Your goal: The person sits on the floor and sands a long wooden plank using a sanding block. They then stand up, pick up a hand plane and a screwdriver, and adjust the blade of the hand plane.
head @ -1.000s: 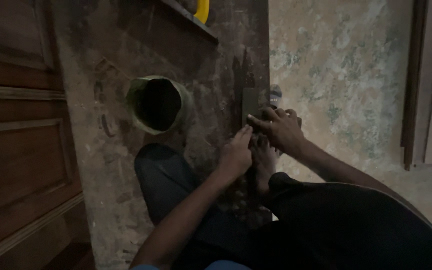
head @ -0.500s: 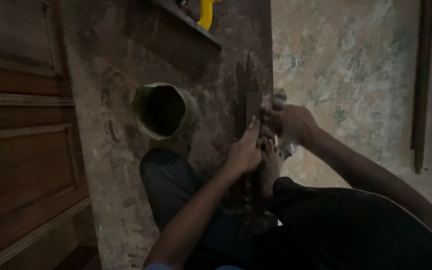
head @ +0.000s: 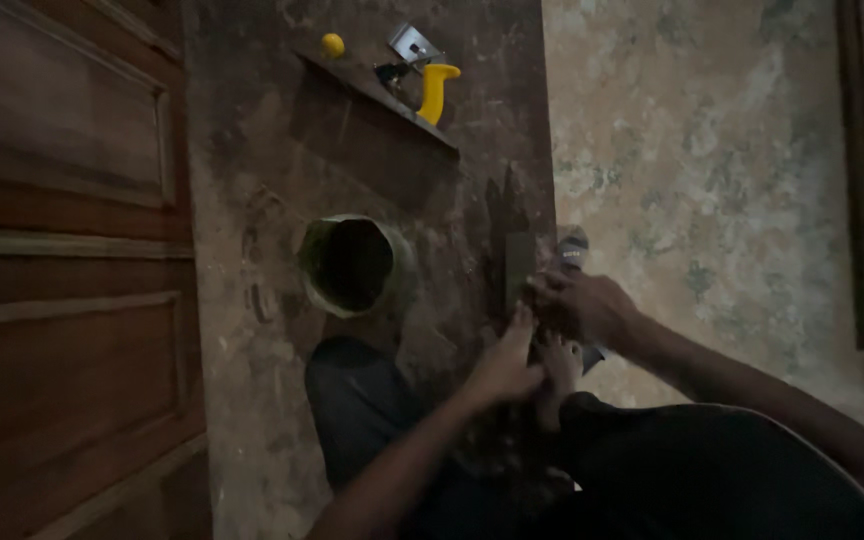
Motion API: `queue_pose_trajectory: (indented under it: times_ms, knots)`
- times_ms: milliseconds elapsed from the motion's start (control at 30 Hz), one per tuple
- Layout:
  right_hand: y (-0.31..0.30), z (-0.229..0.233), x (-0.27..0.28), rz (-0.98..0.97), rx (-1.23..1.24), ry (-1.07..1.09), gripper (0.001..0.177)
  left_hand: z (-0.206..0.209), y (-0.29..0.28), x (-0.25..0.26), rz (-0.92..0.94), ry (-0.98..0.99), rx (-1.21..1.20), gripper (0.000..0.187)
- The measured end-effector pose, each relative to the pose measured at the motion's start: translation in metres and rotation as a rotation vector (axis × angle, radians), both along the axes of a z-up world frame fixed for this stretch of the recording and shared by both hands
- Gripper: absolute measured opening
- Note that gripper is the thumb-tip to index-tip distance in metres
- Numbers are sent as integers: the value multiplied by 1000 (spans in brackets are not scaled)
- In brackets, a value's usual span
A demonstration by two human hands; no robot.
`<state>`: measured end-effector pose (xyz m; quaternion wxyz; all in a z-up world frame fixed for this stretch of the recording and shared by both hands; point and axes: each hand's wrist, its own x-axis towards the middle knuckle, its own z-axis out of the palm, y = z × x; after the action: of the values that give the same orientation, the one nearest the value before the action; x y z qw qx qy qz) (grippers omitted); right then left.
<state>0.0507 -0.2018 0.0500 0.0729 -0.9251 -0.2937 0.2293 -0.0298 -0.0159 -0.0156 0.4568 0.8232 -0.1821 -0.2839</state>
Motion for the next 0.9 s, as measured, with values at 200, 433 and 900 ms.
queue_pose_trajectory:
  times_ms: [200, 433, 900]
  knots:
    - [-1, 2, 24, -195, -47, 2, 51, 10, -8, 35, 120, 268, 180, 105]
    - [-3, -1, 0, -92, 8, 68, 76, 35, 6, 12, 65, 234, 189, 107]
    - [-19, -38, 15, -195, -49, 78, 76, 23, 8, 13, -29, -290, 425, 91]
